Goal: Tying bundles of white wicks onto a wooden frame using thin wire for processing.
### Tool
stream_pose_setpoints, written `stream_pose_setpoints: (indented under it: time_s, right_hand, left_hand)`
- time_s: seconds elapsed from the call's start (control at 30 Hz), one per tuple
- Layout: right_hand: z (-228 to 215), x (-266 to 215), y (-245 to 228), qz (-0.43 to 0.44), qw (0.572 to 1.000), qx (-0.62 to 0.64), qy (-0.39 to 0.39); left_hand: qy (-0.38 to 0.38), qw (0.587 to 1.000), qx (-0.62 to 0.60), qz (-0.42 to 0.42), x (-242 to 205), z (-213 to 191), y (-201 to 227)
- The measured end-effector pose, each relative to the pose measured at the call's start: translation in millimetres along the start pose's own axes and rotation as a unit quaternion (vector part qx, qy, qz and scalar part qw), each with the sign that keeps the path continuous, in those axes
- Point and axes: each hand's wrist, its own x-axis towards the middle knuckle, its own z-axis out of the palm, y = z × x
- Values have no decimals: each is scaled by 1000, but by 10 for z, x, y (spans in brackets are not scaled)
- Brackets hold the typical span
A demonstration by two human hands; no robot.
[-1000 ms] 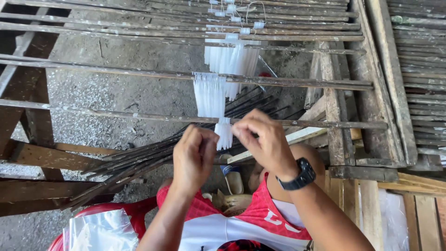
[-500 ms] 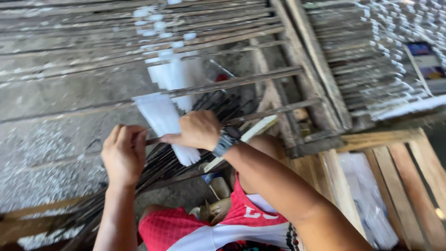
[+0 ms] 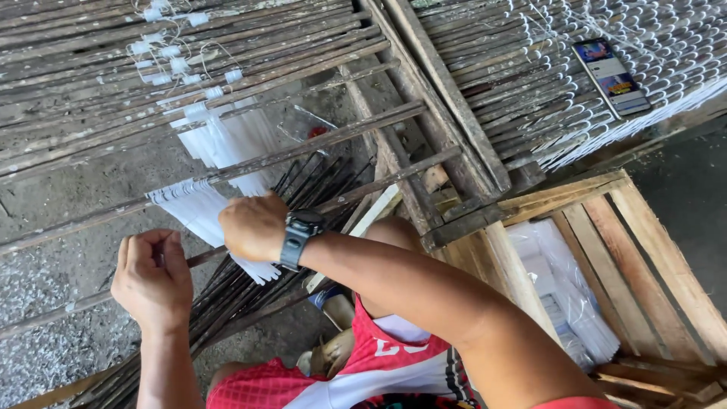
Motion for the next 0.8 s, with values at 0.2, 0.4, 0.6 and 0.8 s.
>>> stream_pose_setpoints:
  time_s: [0.2, 0.4, 0.6, 0.8]
  right_hand:
    - [-291, -277, -488, -95, 913, -396, 6]
    - [-204, -225, -552, -79, 889, -451, 0]
    - [-171, -312, -299, -56, 986, -139, 80]
    - [135, -265, 14, -55, 959, 70, 268]
  left_hand:
    - [42, 999, 11, 11, -10, 58, -8]
    - [78, 996, 40, 10, -15, 90, 12]
    - [96, 994, 49, 12, -23, 158, -33]
    - [15, 998, -53, 9, -14, 27, -19]
